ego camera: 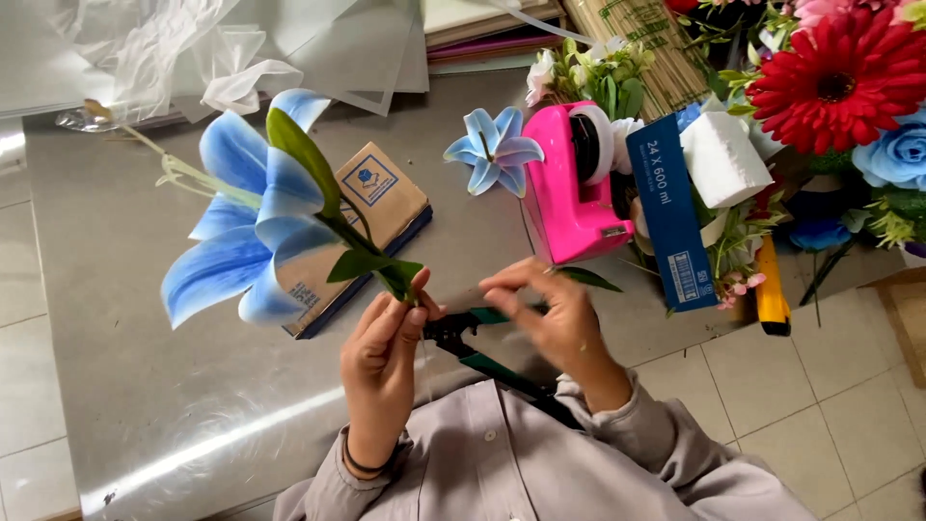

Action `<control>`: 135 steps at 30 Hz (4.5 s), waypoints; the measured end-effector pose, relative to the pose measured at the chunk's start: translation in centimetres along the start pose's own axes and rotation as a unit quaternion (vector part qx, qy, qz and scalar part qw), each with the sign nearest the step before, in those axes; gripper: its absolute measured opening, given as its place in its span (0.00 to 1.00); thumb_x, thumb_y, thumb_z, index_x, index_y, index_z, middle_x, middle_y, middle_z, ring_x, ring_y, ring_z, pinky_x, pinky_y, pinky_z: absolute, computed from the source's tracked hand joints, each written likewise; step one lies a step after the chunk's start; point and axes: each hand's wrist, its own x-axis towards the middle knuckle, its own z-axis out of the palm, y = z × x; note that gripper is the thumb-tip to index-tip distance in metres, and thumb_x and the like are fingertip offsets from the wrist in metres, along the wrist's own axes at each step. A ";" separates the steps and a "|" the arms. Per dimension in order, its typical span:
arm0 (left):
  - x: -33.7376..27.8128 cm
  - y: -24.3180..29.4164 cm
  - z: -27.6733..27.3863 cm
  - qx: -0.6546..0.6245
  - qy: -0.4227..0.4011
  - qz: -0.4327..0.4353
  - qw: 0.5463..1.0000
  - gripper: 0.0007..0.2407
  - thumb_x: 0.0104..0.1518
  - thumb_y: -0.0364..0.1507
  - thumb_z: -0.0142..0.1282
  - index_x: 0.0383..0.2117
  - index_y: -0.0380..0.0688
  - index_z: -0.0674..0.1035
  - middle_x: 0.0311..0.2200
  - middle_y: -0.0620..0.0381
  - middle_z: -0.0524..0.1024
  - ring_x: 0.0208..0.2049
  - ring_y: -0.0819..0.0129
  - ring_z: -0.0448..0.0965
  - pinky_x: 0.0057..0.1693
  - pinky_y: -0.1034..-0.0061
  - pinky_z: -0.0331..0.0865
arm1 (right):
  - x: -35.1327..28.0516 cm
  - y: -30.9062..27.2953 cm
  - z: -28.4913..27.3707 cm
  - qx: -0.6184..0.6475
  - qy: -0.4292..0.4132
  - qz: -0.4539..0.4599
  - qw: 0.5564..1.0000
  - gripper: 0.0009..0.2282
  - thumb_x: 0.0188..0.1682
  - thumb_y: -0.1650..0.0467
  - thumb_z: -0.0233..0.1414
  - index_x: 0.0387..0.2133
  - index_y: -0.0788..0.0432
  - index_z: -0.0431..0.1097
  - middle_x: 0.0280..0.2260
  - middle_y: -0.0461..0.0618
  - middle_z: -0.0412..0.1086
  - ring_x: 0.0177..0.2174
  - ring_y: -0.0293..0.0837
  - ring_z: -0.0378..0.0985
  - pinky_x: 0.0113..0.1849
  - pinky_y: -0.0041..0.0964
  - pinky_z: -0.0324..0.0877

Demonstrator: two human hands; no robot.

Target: Trimming flower stems with cutters and inserting them into floral foam to create a bouquet arrangement.

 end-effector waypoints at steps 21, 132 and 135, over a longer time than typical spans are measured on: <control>-0.3 -2.7 1.0 0.183 0.002 0.119 0.976 0.16 0.69 0.15 0.50 0.62 0.37 0.74 0.39 0.50 0.75 0.38 0.64 0.75 0.47 0.74 0.68 | 3.6 17.2 -8.9 -0.265 0.203 0.184 0.925 0.14 0.59 0.58 0.53 0.31 0.52 0.79 0.35 0.43 0.82 0.39 0.52 0.75 0.49 0.52 0.56; 0.6 -1.1 4.9 -0.159 0.009 -0.105 0.982 0.30 0.65 0.26 0.56 0.74 0.42 0.56 0.35 0.56 0.75 0.26 0.77 0.69 0.33 0.85 0.70 | -0.3 0.5 -1.6 -0.075 -0.027 0.041 0.996 0.45 0.50 0.46 0.48 0.74 0.57 0.35 0.76 0.59 0.30 0.75 0.56 0.32 0.70 0.59 0.31; 0.6 -0.8 5.0 -0.175 -0.002 -0.116 0.978 0.30 0.65 0.26 0.57 0.73 0.43 0.58 0.34 0.56 0.75 0.26 0.76 0.72 0.34 0.84 0.74 | 0.0 0.0 -2.1 0.219 -0.032 0.046 0.974 0.36 0.48 0.60 0.64 0.67 0.55 0.53 0.72 0.55 0.50 0.70 0.57 0.57 0.69 0.54 0.56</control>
